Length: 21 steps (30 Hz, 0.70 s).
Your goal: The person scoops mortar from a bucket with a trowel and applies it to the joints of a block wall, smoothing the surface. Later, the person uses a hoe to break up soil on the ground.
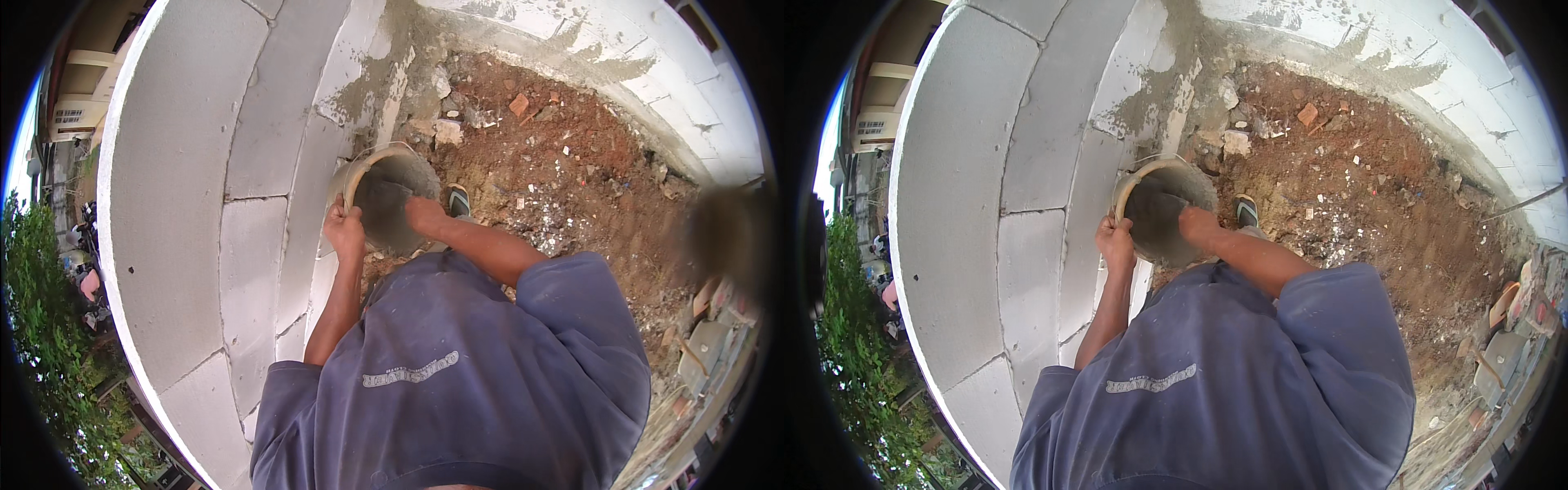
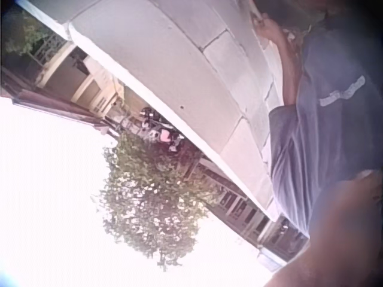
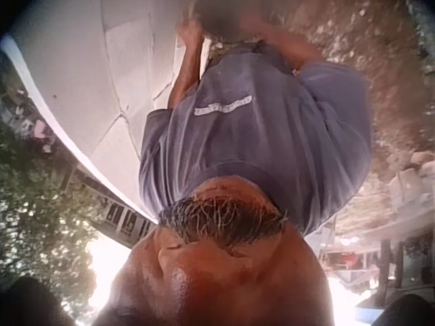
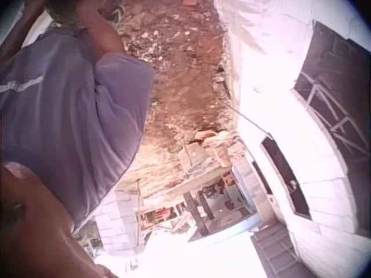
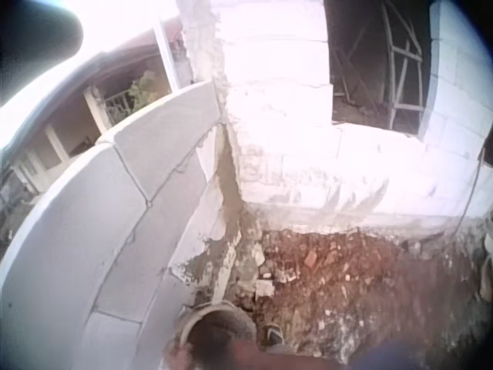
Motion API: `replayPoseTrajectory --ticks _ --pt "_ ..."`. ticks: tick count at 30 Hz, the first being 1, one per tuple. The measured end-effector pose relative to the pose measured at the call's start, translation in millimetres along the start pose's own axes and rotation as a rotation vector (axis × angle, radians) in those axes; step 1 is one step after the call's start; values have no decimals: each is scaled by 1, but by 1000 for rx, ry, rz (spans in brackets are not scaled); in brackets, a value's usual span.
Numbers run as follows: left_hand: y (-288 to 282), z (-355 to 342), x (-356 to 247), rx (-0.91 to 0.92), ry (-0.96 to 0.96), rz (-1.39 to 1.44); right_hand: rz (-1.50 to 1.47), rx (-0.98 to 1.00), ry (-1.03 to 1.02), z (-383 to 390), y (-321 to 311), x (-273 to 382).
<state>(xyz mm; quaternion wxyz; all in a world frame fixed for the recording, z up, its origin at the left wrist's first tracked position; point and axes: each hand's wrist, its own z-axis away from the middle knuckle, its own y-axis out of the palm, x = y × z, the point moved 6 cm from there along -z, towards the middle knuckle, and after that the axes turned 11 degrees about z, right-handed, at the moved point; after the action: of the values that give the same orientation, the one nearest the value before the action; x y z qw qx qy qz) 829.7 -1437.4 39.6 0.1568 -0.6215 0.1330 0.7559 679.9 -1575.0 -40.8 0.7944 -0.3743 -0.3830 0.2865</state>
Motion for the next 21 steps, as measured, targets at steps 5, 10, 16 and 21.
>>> replayPoseTrajectory --ticks 5,10,16,21 --pt "20 -4 -35 103 -114 -44 69 12 -28 24 -46 -17" --pt "61 9 -53 193 13 -192 -200 383 -91 13 -11 -18" --pt "44 -14 -41 95 -6 10 -647 -9 -191 26 1 -24" --pt "10 -22 -14 -1 -175 127 -883 436 -73 41 3 -50"
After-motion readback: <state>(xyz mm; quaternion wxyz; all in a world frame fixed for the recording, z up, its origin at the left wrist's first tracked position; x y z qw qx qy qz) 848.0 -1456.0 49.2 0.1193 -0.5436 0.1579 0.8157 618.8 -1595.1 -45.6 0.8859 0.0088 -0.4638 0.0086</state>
